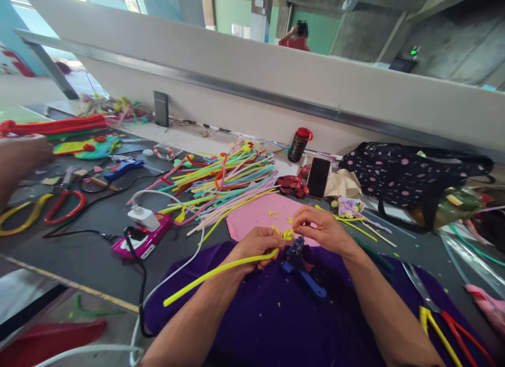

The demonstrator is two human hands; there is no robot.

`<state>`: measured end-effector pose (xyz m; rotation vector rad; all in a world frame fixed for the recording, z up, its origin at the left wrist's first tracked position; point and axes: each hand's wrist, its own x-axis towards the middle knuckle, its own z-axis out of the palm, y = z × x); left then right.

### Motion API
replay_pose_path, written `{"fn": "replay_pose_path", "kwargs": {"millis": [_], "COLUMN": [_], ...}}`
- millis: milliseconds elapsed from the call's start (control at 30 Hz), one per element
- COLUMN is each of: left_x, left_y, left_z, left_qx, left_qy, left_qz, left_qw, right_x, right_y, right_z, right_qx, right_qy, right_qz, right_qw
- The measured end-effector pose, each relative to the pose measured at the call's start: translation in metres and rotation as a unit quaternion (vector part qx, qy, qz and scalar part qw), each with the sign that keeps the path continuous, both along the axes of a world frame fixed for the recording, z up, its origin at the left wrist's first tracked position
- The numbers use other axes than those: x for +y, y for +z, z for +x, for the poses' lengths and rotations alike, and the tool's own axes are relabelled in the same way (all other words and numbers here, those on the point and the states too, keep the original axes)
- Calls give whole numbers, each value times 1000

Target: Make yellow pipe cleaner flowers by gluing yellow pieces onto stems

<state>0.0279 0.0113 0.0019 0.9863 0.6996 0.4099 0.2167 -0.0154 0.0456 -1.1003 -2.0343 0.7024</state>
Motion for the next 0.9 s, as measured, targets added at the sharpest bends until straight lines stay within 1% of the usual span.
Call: {"fn": "replay_pose_path", "kwargs": {"millis": [100, 333, 500, 900], "left_x": [0, 1, 0, -1], "left_y": [1, -2, -2, -1], "left_z": [0, -1, 0, 0], "left_qx": [2, 14, 6, 4], "left_qy": [-4, -12, -15, -5], "left_qz": [-3, -1, 5, 14], "left_qw": [1000, 1000, 1000, 1000], "right_x": [-1, -1, -2, -2], "right_y": [1, 2, 2, 3], "right_z": [-1, -3, -4, -4], "right_qx": [-15, -41, -76, -127], "right_qy": [8, 16, 24, 14], "right_qz": [1, 15, 31, 62], "right_qw": [1000, 999, 996, 990]}}
